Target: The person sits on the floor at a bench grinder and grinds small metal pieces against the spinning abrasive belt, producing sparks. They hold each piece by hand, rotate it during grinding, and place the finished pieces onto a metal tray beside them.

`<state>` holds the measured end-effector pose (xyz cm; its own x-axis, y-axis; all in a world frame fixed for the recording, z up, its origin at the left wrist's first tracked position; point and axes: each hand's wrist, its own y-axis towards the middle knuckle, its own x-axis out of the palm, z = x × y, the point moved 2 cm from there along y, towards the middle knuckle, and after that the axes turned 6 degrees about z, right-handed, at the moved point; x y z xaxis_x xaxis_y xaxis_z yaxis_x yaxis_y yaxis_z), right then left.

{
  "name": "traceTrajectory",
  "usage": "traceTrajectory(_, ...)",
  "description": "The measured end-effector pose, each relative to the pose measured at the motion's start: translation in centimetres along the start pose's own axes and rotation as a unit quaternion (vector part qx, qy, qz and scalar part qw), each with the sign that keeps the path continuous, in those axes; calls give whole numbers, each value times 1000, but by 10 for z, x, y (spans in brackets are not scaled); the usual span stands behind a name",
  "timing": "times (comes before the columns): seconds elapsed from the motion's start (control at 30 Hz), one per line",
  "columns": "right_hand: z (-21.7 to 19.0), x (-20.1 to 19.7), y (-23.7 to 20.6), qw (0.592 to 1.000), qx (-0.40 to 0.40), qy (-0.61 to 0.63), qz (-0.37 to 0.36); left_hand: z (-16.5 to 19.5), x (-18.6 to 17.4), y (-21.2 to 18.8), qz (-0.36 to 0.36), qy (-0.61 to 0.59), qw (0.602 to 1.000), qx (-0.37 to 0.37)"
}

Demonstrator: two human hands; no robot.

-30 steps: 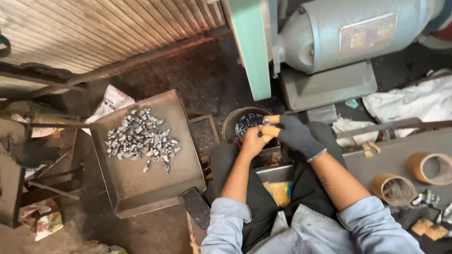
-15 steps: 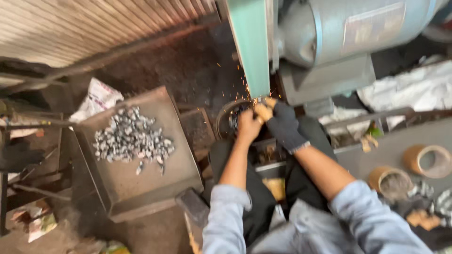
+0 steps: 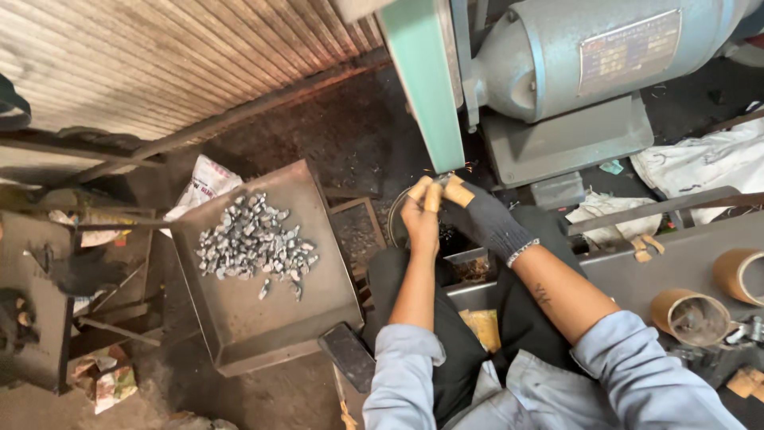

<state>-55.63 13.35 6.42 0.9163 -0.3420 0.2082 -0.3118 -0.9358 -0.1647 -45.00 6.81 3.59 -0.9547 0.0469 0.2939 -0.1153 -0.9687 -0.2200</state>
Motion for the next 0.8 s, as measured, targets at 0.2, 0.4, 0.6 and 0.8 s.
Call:
traceTrajectory(0.2, -9, 17, 12, 916, 193, 349, -50, 9, 18, 25, 27, -74, 997, -23)
traceTrajectory(0.4, -56, 30, -20, 958, 174, -205, -98, 53, -83, -2, 36, 338, 905, 257)
traceTrajectory(0.6, -66, 45, -59, 865, -60, -437, -238, 112, -302, -25, 177, 654, 706, 205)
traceTrajectory(0.8, -58, 56, -55, 794, -3, -527, -304, 81, -358, -31, 183, 718, 645, 189)
